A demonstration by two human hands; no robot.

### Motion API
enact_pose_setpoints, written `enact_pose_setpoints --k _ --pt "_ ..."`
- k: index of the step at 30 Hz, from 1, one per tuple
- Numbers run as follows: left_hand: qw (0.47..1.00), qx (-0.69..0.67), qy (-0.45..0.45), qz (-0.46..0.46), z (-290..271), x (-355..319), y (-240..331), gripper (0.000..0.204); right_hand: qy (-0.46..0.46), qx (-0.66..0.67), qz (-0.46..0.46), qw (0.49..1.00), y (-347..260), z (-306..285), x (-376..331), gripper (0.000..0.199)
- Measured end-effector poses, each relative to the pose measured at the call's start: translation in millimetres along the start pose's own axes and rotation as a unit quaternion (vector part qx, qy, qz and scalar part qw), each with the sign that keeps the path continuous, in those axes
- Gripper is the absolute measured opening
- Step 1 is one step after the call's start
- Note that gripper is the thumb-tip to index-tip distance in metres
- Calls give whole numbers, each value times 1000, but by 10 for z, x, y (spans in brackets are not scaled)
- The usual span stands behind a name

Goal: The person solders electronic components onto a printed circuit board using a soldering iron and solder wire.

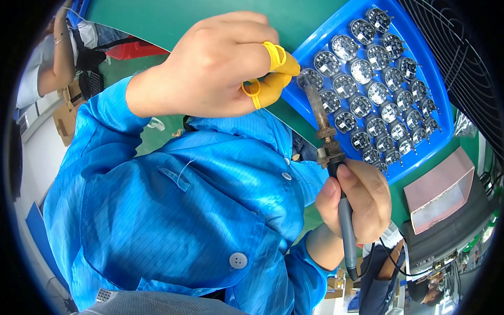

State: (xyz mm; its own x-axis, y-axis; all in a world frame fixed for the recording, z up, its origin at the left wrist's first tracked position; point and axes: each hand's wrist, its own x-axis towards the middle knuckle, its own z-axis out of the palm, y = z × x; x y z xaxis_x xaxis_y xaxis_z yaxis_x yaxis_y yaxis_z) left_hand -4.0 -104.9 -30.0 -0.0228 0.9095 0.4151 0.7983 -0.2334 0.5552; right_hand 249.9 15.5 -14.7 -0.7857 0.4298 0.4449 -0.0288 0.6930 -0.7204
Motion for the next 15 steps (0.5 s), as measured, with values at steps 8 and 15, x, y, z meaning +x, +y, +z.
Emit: enact_pose_setpoints --k 8,15 --pt "999 20 -34 -34 -24 -2 37 15 11 -8 6 1000 -5 6 -5 21" --pt "996 61 12 70 -174 61 -112 14 61 1 1 998 11 -189 -227 30"
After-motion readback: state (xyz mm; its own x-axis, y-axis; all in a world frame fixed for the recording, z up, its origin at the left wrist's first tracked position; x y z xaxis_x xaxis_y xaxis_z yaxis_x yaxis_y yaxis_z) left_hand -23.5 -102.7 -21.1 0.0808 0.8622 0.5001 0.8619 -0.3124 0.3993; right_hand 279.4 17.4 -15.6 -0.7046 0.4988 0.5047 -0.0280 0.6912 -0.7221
